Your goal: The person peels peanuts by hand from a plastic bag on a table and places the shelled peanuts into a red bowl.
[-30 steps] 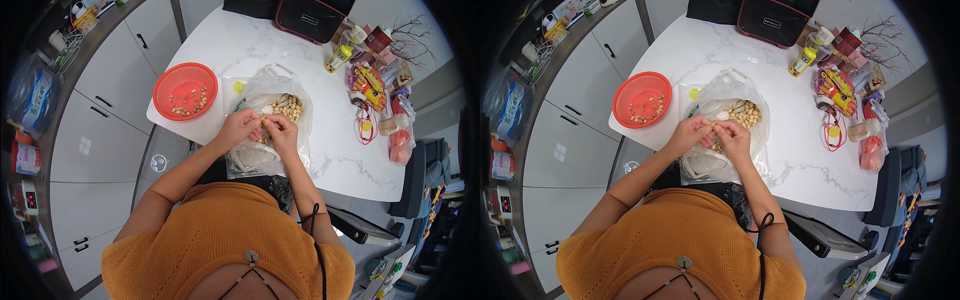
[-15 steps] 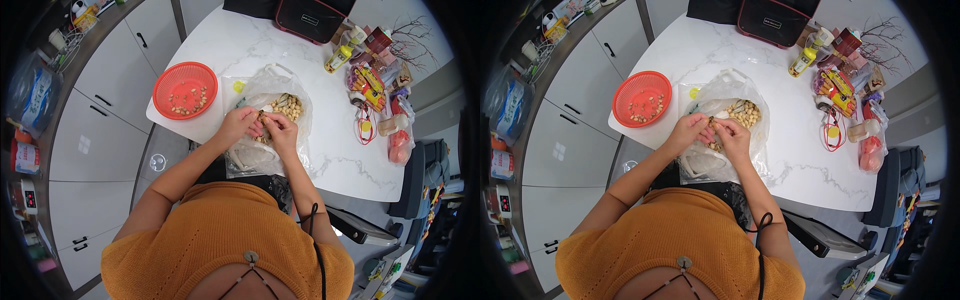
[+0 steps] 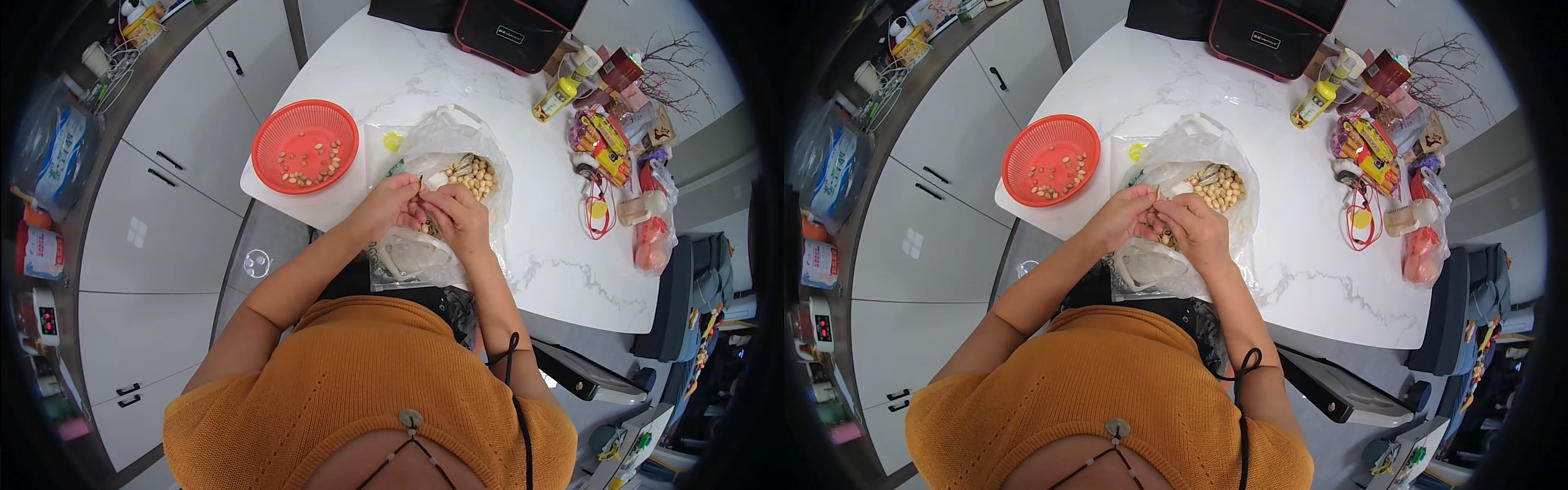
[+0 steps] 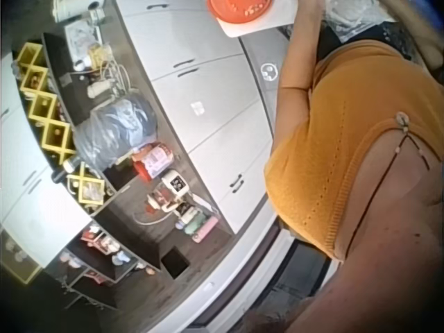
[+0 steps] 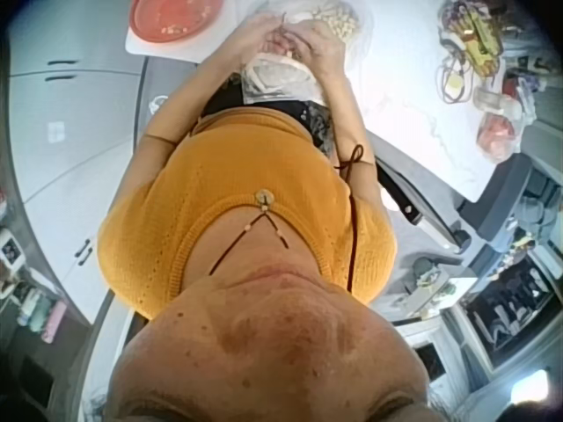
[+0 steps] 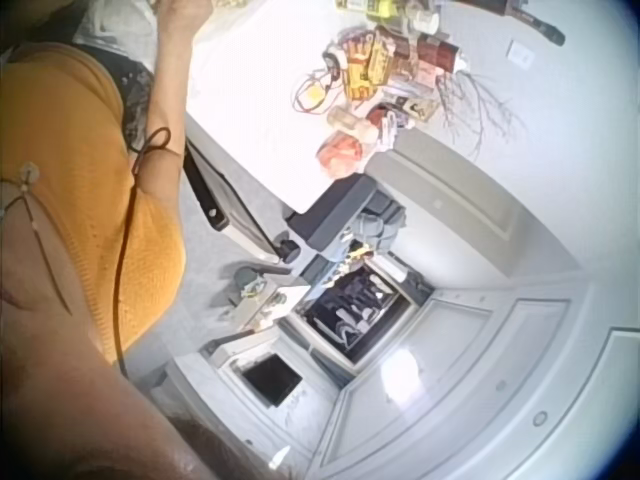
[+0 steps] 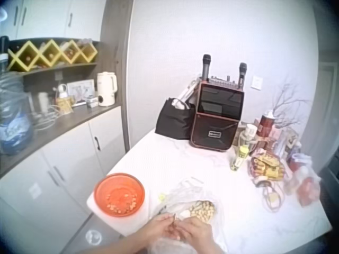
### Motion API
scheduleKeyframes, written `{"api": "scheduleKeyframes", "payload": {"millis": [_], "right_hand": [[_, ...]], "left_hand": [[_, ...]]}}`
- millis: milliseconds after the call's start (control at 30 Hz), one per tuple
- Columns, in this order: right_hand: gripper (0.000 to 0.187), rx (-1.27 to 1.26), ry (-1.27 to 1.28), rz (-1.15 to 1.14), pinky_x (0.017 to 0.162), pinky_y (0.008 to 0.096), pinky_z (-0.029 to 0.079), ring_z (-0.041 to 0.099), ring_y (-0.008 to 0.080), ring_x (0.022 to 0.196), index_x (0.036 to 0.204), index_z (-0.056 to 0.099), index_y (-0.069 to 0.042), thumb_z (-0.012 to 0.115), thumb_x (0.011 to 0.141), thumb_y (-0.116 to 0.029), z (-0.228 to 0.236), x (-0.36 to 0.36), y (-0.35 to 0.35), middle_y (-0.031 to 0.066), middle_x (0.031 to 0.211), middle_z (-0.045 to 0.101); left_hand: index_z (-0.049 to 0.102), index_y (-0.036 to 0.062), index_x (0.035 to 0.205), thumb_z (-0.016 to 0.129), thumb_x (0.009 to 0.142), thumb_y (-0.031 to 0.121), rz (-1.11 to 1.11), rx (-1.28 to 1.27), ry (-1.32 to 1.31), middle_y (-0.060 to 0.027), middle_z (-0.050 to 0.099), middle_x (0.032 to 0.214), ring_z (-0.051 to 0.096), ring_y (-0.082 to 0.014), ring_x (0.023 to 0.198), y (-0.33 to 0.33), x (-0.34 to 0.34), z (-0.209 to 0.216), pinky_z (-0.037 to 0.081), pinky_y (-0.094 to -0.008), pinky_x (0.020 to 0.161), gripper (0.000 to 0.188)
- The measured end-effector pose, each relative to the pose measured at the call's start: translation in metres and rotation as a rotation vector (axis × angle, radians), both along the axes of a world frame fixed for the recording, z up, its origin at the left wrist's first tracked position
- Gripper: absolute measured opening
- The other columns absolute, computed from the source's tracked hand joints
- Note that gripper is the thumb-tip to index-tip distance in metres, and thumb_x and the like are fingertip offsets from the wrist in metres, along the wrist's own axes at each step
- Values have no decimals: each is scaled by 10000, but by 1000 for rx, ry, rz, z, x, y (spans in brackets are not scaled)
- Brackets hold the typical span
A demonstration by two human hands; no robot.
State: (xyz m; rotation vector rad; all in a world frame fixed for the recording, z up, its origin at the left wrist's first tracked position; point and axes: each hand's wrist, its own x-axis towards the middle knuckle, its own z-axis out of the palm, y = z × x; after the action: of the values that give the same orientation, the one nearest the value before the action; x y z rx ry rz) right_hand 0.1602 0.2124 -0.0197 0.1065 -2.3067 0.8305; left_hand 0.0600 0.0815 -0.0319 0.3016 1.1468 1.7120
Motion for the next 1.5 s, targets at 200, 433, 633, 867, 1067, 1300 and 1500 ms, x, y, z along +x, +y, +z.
{"api": "scheduleKeyframes", "payload": {"millis": [200,433,633,867,1067,1300,1500], "right_hand": [[204,-148,25,58,526,238,449,580,150,639,896,686,-100,689,709,-18,-2,-1,8,45,795,594],[134,-270,-188,-17,568,253,449,577,176,653,881,671,-65,652,753,-28,9,4,17,68,809,607],[105,-104,-151,-213,660,306,494,616,258,757,885,648,-55,599,793,-56,15,-3,46,99,882,624],[193,133,-313,-298,736,366,486,600,275,860,982,628,-81,573,798,-72,7,-16,54,109,956,610],[317,236,-427,-401,767,391,469,572,309,901,1095,564,-74,604,785,-128,-8,-31,49,124,992,588],[380,130,-478,-484,771,399,461,567,325,901,1116,545,-69,646,759,-155,-15,-36,46,142,1002,588],[329,187,-459,-450,763,407,468,584,321,892,1064,586,-52,642,764,-174,-9,-34,43,155,1003,604]], "left_hand": [[518,57,981,461,922,160,-12,7,27,-13,545,784,482,-64,574,-1,-4,-7,363,-181,450,132],[542,49,1017,507,887,101,290,-109,479,51,473,712,391,-15,561,-12,7,22,309,-153,500,144],[583,50,896,534,875,127,652,-256,974,21,523,720,482,-31,644,-48,-40,17,398,-197,563,93],[576,26,829,555,817,121,679,-587,1369,-89,565,729,560,-211,688,-76,-70,28,439,-315,629,97],[570,14,826,558,814,98,652,-589,1566,-109,592,792,573,-244,732,-73,-67,24,450,-321,645,86],[599,24,895,536,822,80,262,-193,1371,-132,603,877,588,-271,821,-25,-13,31,469,-340,707,112],[585,-34,975,467,847,79,-147,-271,1400,-176,601,963,557,-321,943,19,4,7,432,-380,843,208]]}}
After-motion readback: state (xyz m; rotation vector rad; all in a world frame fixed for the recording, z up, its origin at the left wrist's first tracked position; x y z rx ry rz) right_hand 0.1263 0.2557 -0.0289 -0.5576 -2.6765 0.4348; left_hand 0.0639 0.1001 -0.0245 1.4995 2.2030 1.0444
